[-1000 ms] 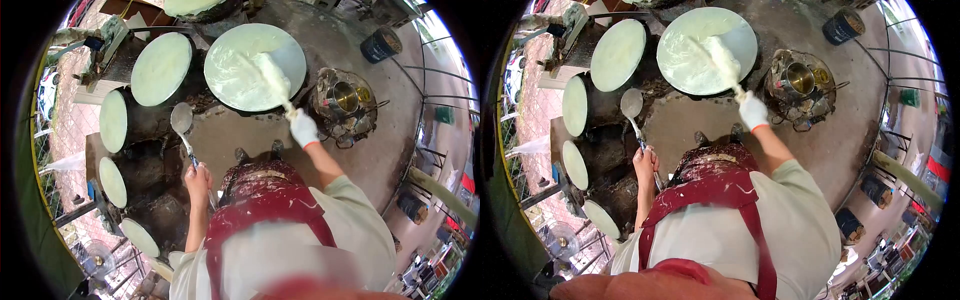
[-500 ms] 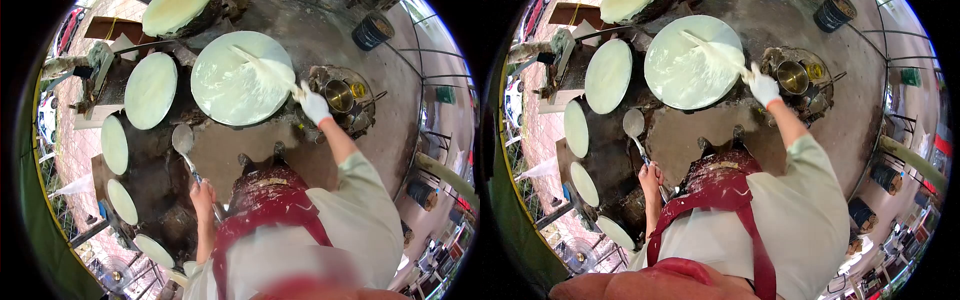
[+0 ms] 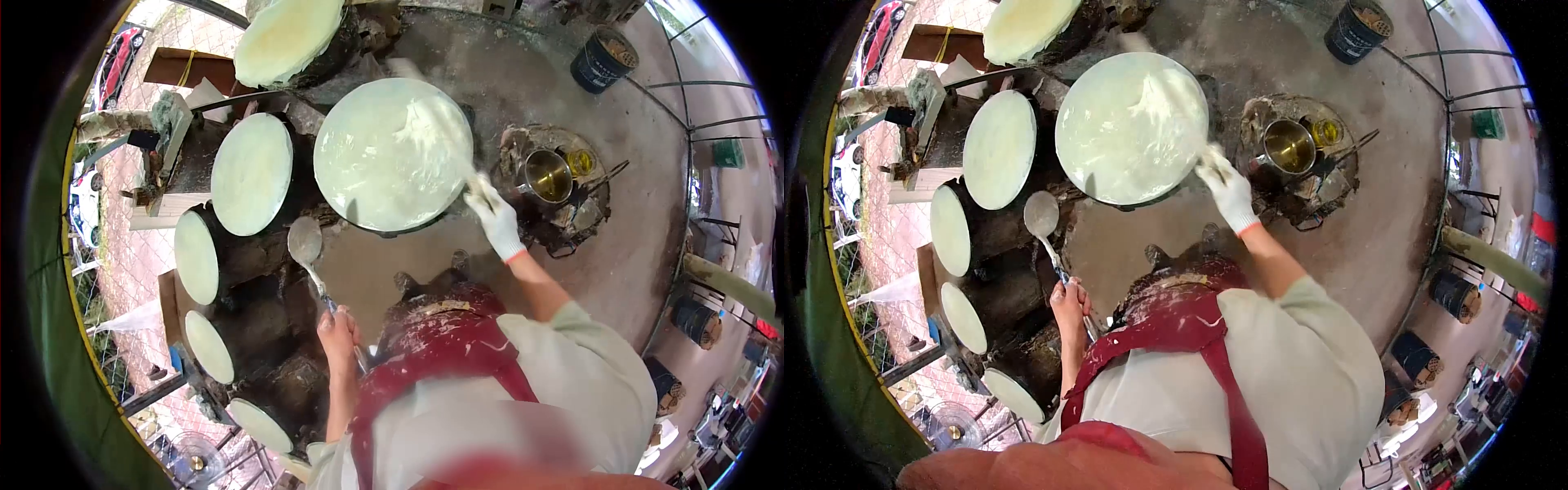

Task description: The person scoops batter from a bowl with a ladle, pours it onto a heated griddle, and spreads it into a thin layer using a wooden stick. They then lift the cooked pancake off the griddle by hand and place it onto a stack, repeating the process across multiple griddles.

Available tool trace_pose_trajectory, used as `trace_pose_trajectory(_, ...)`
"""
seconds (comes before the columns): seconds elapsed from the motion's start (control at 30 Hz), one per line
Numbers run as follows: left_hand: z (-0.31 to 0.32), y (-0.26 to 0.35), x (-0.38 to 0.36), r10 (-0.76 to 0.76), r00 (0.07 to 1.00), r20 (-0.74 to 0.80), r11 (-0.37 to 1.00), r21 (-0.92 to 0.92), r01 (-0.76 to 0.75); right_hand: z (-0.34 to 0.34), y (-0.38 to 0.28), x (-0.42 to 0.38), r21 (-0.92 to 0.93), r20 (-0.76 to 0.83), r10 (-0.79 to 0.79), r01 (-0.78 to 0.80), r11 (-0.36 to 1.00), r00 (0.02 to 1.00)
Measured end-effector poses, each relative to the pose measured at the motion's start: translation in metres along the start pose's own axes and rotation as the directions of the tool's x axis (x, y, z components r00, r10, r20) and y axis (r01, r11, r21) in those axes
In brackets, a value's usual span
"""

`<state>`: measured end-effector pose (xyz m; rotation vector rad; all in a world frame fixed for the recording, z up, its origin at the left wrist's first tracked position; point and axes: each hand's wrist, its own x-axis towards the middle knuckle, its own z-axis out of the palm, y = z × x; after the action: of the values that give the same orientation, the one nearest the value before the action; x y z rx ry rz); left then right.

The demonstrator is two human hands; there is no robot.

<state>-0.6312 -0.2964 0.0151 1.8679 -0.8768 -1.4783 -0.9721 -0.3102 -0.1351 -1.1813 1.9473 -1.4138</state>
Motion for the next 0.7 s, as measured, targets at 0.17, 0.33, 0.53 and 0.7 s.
trace_pose_trajectory(0.17,0.033,0.018,0.035,0.079,0.986,0.150,0.994,0.058,-0.088,-0.027,0.018,-0.025,0.502,0.458,0.555,-0.717,0.483,0.694)
trace_pose_trajectory(0.33,0.095,0.061,0.121,0.196,0.916,0.350,0.973,0.047,-0.226,-0.060,-0.001,0.032,0.263,0.450,0.624,-0.763,0.591,0.639)
trace_pose_trajectory(0.53,0.191,0.107,0.219,0.140,0.820,0.555,0.987,-0.011,-0.161,-0.052,0.006,0.002,0.413,0.496,0.526,-0.721,0.556,0.691)
trace_pose_trajectory(0.7,0.197,0.087,0.241,-0.057,0.771,0.634,0.991,0.127,-0.031,-0.031,-0.024,-0.062,0.358,0.268,0.652,-0.702,0.616,0.709)
